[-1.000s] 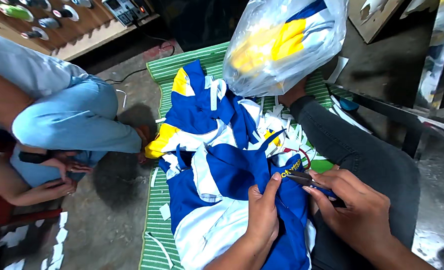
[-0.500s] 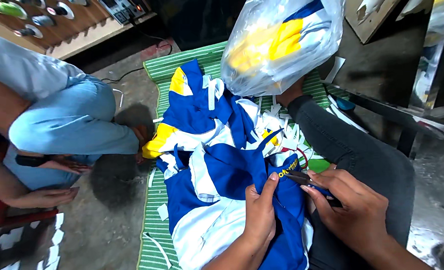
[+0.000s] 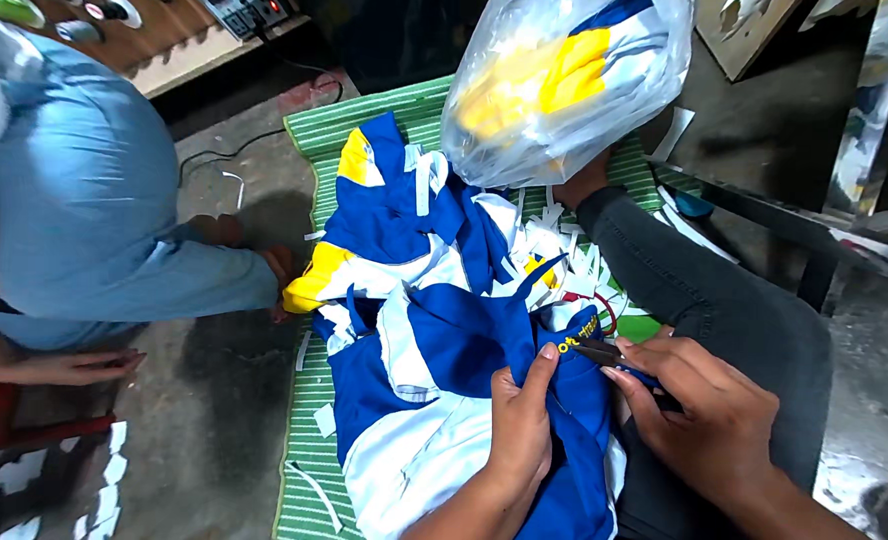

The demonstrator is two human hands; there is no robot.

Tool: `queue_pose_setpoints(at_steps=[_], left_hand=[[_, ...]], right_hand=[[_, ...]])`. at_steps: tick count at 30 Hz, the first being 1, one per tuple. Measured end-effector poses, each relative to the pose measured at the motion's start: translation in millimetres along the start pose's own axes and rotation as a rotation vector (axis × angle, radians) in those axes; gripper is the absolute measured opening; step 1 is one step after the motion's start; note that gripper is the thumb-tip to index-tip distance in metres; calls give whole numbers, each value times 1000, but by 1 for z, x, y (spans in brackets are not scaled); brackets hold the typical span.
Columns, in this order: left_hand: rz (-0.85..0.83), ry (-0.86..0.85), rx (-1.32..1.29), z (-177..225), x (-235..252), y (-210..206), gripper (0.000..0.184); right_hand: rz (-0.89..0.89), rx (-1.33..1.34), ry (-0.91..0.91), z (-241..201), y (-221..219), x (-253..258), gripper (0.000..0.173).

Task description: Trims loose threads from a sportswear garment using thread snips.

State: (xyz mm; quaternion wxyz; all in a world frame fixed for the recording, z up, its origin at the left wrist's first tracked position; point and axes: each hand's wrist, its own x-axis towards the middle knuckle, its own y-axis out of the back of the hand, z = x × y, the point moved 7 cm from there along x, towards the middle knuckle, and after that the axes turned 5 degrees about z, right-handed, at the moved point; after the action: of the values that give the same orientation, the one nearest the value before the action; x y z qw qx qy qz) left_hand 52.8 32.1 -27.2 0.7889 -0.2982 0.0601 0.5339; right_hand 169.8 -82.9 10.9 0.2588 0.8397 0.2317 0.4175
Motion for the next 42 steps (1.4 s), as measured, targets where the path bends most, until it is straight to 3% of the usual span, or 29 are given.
queue_pose_setpoints(at_steps=[11, 17, 35, 42], left_hand=[[-16, 33, -14, -3, 1, 1, 23], [-31, 24, -39, 0, 3, 3, 25], [-88, 0, 6, 1, 1, -1, 28], [-76, 1, 13, 2, 2, 0, 29]], right_hand=[[-38, -5, 40, -1, -7, 1, 27], [-134, 184, -46, 5, -6, -1, 25], [-32, 21, -16, -1, 5, -1, 27], [-38, 116, -49, 4, -2, -2, 29]])
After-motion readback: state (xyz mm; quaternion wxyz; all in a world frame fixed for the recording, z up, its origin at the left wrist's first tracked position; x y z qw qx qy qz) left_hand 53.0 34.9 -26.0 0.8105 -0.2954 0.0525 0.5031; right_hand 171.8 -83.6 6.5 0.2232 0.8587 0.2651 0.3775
